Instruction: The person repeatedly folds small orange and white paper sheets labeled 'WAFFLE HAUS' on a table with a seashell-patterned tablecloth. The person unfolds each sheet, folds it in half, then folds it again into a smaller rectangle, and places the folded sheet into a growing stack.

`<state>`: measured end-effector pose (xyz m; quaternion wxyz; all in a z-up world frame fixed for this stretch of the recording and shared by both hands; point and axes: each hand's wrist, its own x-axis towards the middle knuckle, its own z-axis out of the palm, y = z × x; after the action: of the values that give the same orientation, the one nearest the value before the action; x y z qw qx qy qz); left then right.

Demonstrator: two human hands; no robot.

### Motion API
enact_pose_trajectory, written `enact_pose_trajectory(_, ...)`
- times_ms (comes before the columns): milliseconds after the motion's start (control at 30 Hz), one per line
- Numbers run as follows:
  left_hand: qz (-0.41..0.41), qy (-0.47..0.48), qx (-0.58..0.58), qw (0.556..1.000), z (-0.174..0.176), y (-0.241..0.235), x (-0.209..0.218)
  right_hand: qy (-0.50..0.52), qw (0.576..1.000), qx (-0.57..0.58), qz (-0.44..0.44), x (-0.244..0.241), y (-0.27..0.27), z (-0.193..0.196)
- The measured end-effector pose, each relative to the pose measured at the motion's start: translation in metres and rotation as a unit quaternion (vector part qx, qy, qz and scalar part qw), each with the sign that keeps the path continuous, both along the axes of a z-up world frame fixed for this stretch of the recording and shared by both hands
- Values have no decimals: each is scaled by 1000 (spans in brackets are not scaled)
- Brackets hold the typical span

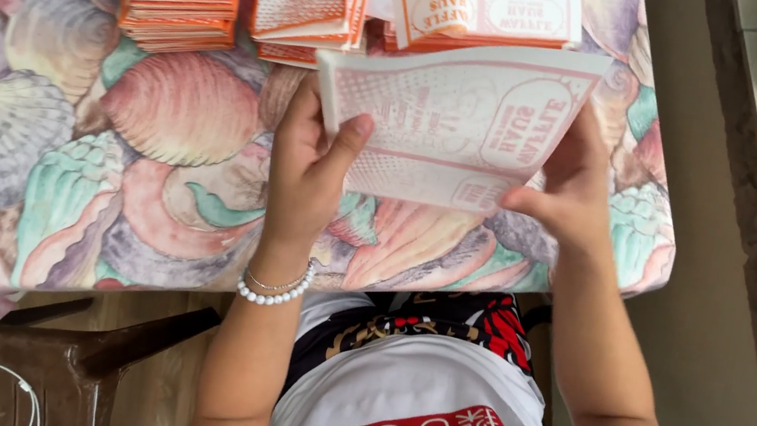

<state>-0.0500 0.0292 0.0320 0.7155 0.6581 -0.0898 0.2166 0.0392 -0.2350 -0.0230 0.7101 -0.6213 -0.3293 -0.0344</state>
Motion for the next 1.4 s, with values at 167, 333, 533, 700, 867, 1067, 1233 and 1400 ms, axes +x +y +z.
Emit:
enact_pose_trajectory(167,51,-33,-13,998,-7,-2,-19,43,996,-28,-66,-14,44,4)
enact_pose_trajectory(333,79,-17,14,997,-38,-4,-31,31,991,-58,-119,-34,60,11)
enact_pose_trajectory(533,192,19,47,980,-36,-12,-44,31,984,-91,-152,-41,47,23)
enact_pose_trajectory(700,204,62,47,976,-12,-30,-71,-113,963,-145,-199,-60,33,70)
enact_pose_trajectory(867,190,105,64,974,-42,-33,-64,-309,903,-238,-181,-49,51,109)
enact_pose_trajectory(1067,193,139,54,970,-64,-34,-56,-242,909,-333,66,3,122,70)
enact_pose_trajectory(1233,226,156,99,956,-75,-23,-64,-86,896,-407,156,28,151,46)
enact_pose_trajectory(1400,373,37,310,873,-75,5,-69,-52,889,-415,185,41,162,9)
